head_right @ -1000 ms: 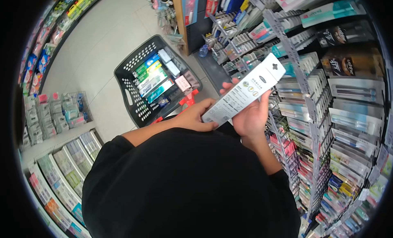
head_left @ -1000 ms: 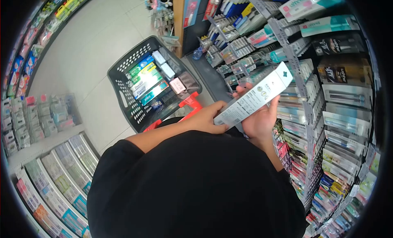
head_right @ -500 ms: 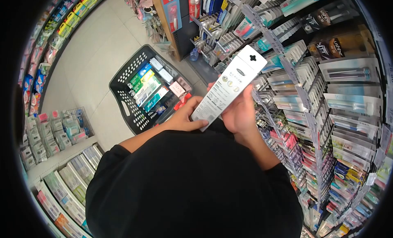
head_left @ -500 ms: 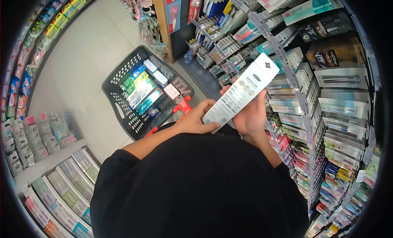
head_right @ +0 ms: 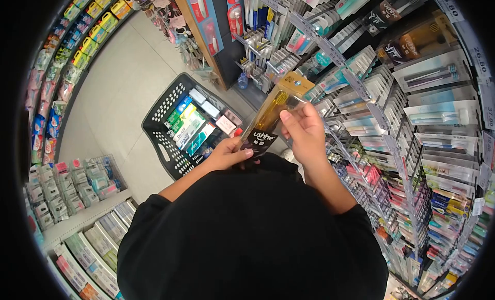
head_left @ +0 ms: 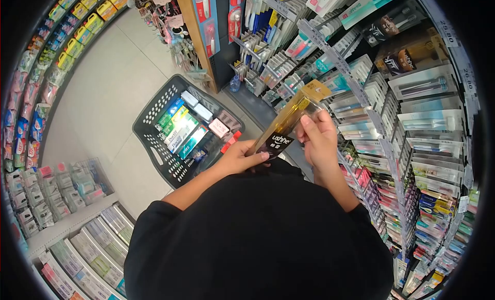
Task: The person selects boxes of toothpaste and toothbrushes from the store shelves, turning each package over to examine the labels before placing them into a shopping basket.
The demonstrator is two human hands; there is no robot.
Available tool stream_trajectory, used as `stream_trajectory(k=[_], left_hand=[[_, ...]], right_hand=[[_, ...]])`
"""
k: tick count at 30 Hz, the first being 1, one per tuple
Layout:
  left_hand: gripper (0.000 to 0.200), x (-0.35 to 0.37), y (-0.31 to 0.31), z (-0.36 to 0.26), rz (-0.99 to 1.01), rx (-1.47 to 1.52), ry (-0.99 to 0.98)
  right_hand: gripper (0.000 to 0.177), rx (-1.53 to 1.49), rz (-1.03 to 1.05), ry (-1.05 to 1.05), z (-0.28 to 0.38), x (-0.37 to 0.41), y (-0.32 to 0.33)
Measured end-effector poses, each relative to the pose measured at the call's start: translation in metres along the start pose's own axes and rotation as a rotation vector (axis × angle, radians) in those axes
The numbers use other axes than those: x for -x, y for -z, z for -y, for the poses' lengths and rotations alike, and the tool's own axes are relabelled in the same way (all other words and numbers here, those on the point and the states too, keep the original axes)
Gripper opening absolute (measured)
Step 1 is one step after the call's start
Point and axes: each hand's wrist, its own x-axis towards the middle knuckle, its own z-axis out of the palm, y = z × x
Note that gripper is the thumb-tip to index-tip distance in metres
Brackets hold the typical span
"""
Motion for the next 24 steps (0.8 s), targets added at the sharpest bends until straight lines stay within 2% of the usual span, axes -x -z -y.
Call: stream_trajectory(k=[1, 3, 6, 7, 8, 10, 11, 14, 17, 19, 22, 24], left_hand=[[0.029, 0.001, 0.002, 0.001, -0.008, -0.039, -0.015], [0.028, 0.003, 0.004, 0.001, -0.024, -0.111, -0.044], [0.027, 0.009, 0.008, -0.012, -0.139, -0.425, -0.213], [0.031, 0.009, 0.01, -0.011, -0.163, -0.259, -0.282], [0.037, 0.005, 0.01, -0.011, -0.226, -0.167, -0.464], [0.051, 0.014, 0.026, -0.031, -0.364, -0.432, -0.566], [0.055, 0.015, 0.031, -0.033, -0.515, -0.516, -0.694], [0.053, 0.028, 0.036, -0.061, -0.661, -0.794, -0.765], [0.035, 0.034, 0.057, -0.06, -0.506, -1.013, -0.751], [0.028, 0.043, 0.066, -0.049, -0.552, -1.095, -0.6], [0.027, 0.053, 0.088, -0.019, -0.615, -1.101, -0.334], [0.03, 0.056, 0.106, 0.012, -0.68, -1.092, -0.105]], right_hand=[[0.027, 0.01, -0.019, -0.008, 0.007, 0.001, -0.006], [0.033, -0.01, 0.035, 0.022, 0.007, 0.003, -0.006], [0.036, -0.021, 0.07, 0.102, 0.01, 0.006, -0.019], [0.037, -0.026, 0.082, 0.126, 0.012, 0.007, -0.026], [0.037, 0.008, 0.121, 0.125, 0.013, 0.005, -0.033], [0.038, 0.065, 0.207, 0.104, 0.007, -0.001, -0.046], [0.035, 0.103, 0.233, 0.092, -0.001, -0.005, -0.053], [0.032, 0.484, 0.404, 0.329, -0.033, -0.02, -0.066], [0.034, 0.449, 0.429, 0.191, -0.065, -0.025, -0.073], [0.035, 0.522, 0.521, 0.026, -0.077, -0.03, -0.073], [0.039, 0.873, 0.668, 0.082, -0.097, -0.024, -0.068], [0.047, 0.949, 0.822, 0.022, -0.1, -0.019, -0.063]])
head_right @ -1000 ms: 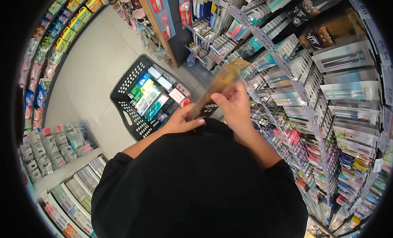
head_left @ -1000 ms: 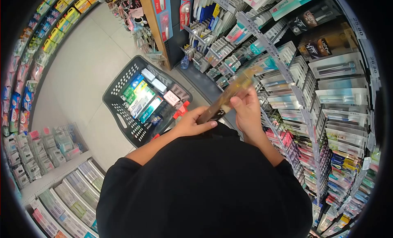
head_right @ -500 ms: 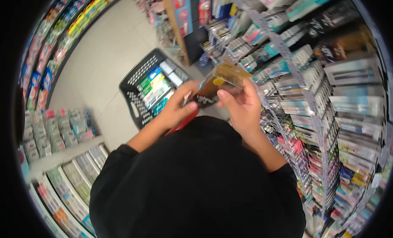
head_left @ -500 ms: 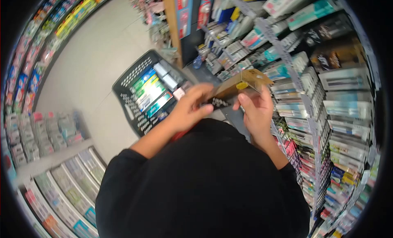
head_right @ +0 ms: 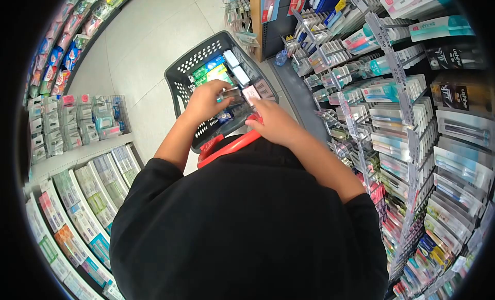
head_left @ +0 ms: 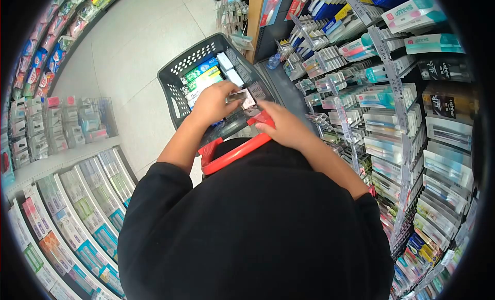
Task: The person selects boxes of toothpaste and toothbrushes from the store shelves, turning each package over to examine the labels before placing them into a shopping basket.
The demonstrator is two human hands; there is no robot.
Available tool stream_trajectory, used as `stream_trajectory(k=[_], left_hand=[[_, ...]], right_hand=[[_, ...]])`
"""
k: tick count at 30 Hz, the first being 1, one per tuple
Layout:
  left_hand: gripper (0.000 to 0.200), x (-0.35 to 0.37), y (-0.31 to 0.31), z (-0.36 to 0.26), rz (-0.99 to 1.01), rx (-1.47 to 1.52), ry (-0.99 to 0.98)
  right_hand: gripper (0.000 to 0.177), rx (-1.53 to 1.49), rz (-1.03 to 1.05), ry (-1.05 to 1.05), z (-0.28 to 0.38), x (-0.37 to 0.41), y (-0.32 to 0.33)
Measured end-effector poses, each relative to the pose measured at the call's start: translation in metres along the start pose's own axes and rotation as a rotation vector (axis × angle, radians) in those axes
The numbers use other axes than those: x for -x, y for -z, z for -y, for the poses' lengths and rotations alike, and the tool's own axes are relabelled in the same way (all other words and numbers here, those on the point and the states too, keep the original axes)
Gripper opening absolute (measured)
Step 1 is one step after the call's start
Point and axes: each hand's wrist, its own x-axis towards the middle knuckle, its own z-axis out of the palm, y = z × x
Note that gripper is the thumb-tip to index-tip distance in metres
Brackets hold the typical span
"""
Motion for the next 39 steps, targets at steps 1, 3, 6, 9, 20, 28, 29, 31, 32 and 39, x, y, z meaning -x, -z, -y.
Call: stream_trajectory(k=[1, 3, 6, 9, 20, 28, 29, 31, 32, 39], left_hand=[[0.032, 0.004, -0.01, 0.016, 0.015, 0.009, 0.054], [0.037, 0.012, -0.036, 0.049, 0.05, 0.027, 0.156], [0.041, 0.027, -0.081, 0.096, -0.03, 0.006, 0.241], [0.042, 0.037, -0.117, 0.129, 0.095, 0.025, 0.343], [0.041, 0.033, -0.181, 0.158, 0.253, 0.068, 0.422], [0.028, 0.002, -0.208, 0.135, 0.336, -0.073, 0.329], [0.028, 0.001, -0.212, 0.138, 0.325, -0.059, 0.348], [0.029, 0.0, -0.219, 0.143, 0.304, -0.024, 0.39], [0.028, -0.001, -0.222, 0.146, 0.301, -0.043, 0.363], [0.025, -0.006, -0.231, 0.153, 0.359, -0.109, 0.358]], right_hand=[[0.047, -0.026, 0.063, -0.025, -0.005, 0.002, -0.005], [0.043, -0.091, 0.058, -0.062, -0.008, 0.008, -0.01], [0.036, -0.043, -0.177, -0.1, -0.022, 0.02, -0.008], [0.032, -0.102, -0.292, -0.256, -0.039, 0.043, -0.002], [0.024, -0.399, -0.496, -0.62, -0.087, 0.135, -0.011], [0.023, -0.392, -0.563, -0.732, -0.078, 0.16, -0.009], [0.022, -0.403, -0.575, -0.735, -0.076, 0.162, -0.01], [0.021, -0.415, -0.585, -0.737, -0.076, 0.165, -0.009], [0.02, -0.417, -0.582, -0.738, -0.079, 0.168, -0.01], [0.02, -0.413, -0.603, -0.761, -0.084, 0.176, -0.013]])
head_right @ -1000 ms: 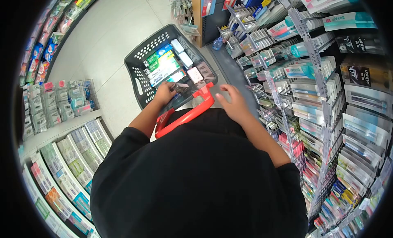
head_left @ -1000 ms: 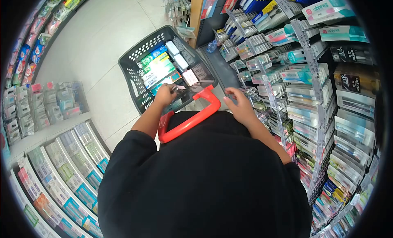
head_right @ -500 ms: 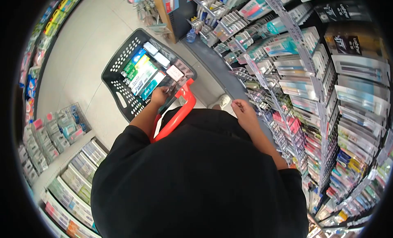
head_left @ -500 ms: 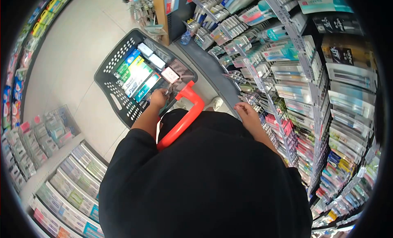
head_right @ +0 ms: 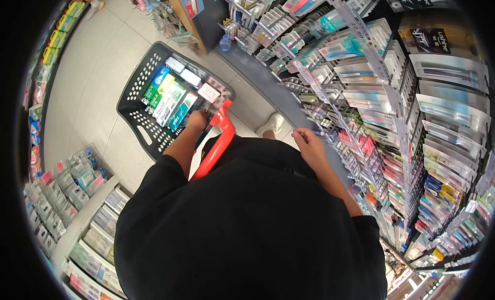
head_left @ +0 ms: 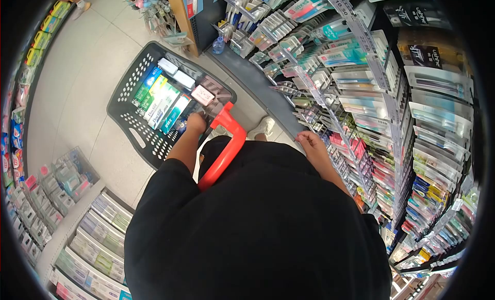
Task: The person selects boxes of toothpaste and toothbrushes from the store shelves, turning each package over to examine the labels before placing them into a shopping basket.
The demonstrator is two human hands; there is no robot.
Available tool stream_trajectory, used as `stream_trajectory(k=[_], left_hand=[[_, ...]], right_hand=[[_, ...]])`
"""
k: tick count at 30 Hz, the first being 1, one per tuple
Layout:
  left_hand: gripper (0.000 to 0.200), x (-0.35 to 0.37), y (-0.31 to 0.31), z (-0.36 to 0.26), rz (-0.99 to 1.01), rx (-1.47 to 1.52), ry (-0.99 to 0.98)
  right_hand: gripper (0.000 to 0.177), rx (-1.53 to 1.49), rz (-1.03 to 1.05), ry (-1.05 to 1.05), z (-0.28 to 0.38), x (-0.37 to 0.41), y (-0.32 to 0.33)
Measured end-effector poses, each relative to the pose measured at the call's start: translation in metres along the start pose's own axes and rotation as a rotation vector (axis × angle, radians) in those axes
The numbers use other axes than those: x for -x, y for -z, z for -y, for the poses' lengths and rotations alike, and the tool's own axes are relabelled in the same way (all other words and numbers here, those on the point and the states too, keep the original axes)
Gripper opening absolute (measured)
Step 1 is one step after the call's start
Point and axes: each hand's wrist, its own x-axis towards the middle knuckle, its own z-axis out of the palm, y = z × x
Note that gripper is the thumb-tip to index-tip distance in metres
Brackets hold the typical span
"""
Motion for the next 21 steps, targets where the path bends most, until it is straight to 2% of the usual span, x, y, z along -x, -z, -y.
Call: stream_trajectory(k=[7, 10, 13, 16, 19, 21], left_hand=[[0.028, -0.003, 0.0, 0.001, 0.073, 0.023, 0.035], [0.033, 0.004, 0.006, -0.002, 0.099, 0.054, -0.049], [0.037, 0.013, 0.015, -0.008, 0.107, 0.051, 0.046], [0.037, 0.019, 0.026, -0.015, 0.213, 0.017, 0.035], [0.036, 0.011, 0.004, 0.012, 0.211, 0.073, 0.019], [0.035, 0.018, 0.015, 0.013, 0.232, 0.065, -0.003]], right_hand=[[0.02, -0.014, 0.007, -0.035, -0.006, 0.0, 0.001], [0.021, -0.024, 0.007, -0.05, -0.004, 0.002, 0.0], [0.021, -0.019, 0.018, -0.051, -0.003, 0.001, -0.001], [0.022, -0.021, 0.043, -0.051, 0.002, -0.002, -0.003], [0.022, -0.022, 0.058, -0.018, 0.005, -0.005, -0.007], [0.022, -0.019, 0.069, 0.006, 0.007, -0.007, -0.009]])
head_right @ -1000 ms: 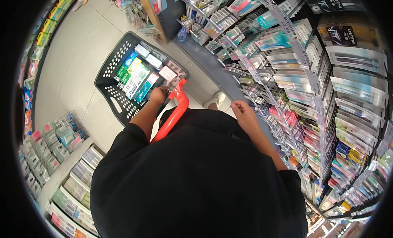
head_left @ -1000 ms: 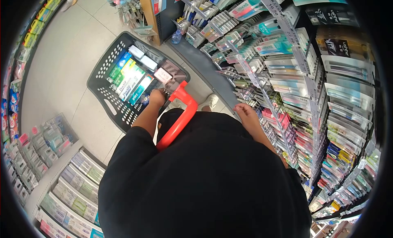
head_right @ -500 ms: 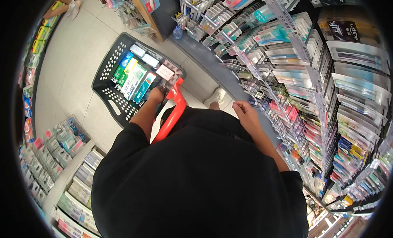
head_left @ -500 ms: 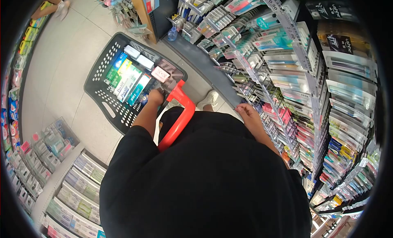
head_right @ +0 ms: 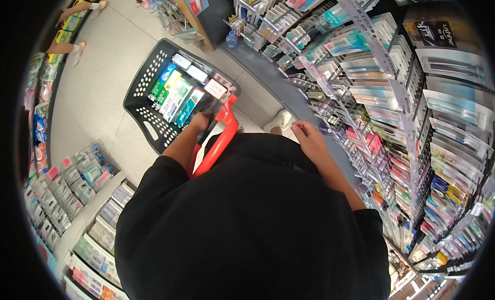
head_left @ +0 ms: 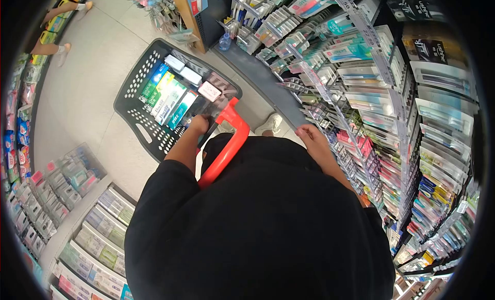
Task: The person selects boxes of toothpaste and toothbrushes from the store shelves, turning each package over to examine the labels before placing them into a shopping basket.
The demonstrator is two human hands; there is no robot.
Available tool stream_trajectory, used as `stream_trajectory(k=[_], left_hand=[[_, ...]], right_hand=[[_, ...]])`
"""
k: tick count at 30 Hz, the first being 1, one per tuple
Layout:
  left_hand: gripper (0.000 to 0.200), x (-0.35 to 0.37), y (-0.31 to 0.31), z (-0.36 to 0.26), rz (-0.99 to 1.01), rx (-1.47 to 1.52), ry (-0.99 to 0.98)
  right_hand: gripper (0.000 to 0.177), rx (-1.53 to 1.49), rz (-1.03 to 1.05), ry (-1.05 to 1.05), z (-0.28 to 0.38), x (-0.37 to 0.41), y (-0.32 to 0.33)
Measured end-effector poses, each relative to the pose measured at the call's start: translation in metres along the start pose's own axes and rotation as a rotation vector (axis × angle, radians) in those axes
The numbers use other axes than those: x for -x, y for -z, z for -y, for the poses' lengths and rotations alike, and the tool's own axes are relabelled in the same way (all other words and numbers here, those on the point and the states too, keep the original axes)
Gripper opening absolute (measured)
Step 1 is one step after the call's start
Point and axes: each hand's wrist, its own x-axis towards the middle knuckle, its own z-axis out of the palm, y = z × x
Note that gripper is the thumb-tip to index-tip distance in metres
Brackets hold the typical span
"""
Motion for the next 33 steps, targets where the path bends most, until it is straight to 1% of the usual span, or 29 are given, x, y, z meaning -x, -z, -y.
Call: stream_trajectory(k=[2, 4, 5, 6, 8, 10, 11, 12, 14, 16, 18, 19, 20, 21, 22, 23, 24, 26, 28, 29, 30, 32, 33], left_hand=[[0.034, 0.007, 0.005, 0.006, 0.009, -0.013, -0.004], [0.033, 0.009, 0.007, 0.025, 0.005, -0.03, 0.005], [0.032, 0.013, 0.014, 0.026, 0.0, 0.01, 0.032], [0.032, 0.017, 0.021, 0.026, -0.047, 0.045, 0.084], [0.032, 0.025, 0.035, 0.028, -0.147, 0.118, 0.177], [0.032, 0.018, 0.041, 0.044, -0.29, 0.043, 0.096], [0.031, 0.013, 0.044, 0.048, -0.32, 0.207, 0.149], [0.03, 0.008, 0.043, 0.041, -0.34, 0.376, 0.19], [0.03, 0.035, 0.071, -0.018, -0.255, 0.736, 0.134], [0.029, 0.067, 0.092, -0.081, -0.217, 0.903, 0.014], [0.03, 0.08, 0.098, -0.114, -0.153, 0.969, -0.119], [0.029, 0.09, 0.099, -0.131, -0.137, 0.923, -0.162], [0.029, 0.106, 0.104, -0.152, -0.123, 0.878, -0.203], [0.032, 0.125, 0.107, -0.172, -0.072, 0.898, -0.302], [0.034, 0.139, 0.11, -0.187, 0.019, 0.909, -0.318], [0.036, 0.15, 0.11, -0.195, -0.01, 0.711, -0.395], [0.042, 0.157, 0.106, -0.198, -0.001, 0.658, -0.464], [0.049, 0.172, 0.105, -0.205, -0.092, 0.372, -0.649], [0.053, 0.175, 0.1, -0.206, -0.203, 0.104, -0.776], [0.053, 0.175, 0.099, -0.207, -0.227, 0.108, -0.785], [0.05, 0.182, 0.105, -0.214, -0.17, 0.142, -0.71], [0.047, 0.174, 0.098, -0.208, -0.213, 0.135, -0.777], [0.044, 0.176, 0.1, -0.211, -0.188, 0.119, -0.745]], right_hand=[[0.023, 0.003, 0.014, 0.019, -0.001, -0.004, -0.001], [0.023, -0.013, 0.021, 0.02, 0.005, -0.005, -0.002], [0.023, -0.03, 0.021, 0.012, 0.015, -0.004, -0.003], [0.023, -0.047, 0.02, 0.005, 0.021, -0.004, -0.003], [0.022, -0.049, -0.028, 0.144, 0.018, -0.011, 0.0], [0.019, -0.007, -0.137, 0.284, 0.033, -0.014, 0.013], [0.018, 0.043, -0.205, 0.389, 0.048, -0.014, 0.024], [0.017, 0.099, -0.281, 0.499, 0.064, -0.013, 0.036], [0.015, 0.138, -0.483, 0.695, 0.093, -0.011, 0.06], [0.015, 0.146, -0.645, 0.815, 0.122, -0.003, 0.083], [0.015, 0.269, -0.829, 0.964, 0.142, 0.0, 0.106], [0.015, 0.306, -0.885, 1.016, 0.148, -0.001, 0.12], [0.017, 0.268, -0.935, 1.042, 0.156, -0.001, 0.128], [0.021, 0.207, -0.977, 1.034, 0.163, -0.005, 0.136], [0.026, 0.143, -1.017, 1.025, 0.169, -0.008, 0.142], [0.031, 0.152, -1.057, 0.978, 0.173, -0.013, 0.149], [0.037, 0.16, -1.099, 0.934, 0.175, -0.02, 0.157], [0.049, 0.203, -1.2, 0.839, 0.184, -0.036, 0.168], [0.063, 0.271, -1.313, 0.724, 0.195, -0.048, 0.177], [0.073, 0.331, -1.337, 0.66, 0.203, -0.05, 0.179], [0.075, 0.235, -1.322, 0.605, 0.217, -0.047, 0.175], [0.078, 0.233, -1.372, 0.638, 0.22, -0.062, 0.18], [0.076, 0.277, -1.417, 0.708, 0.22, -0.07, 0.182]])
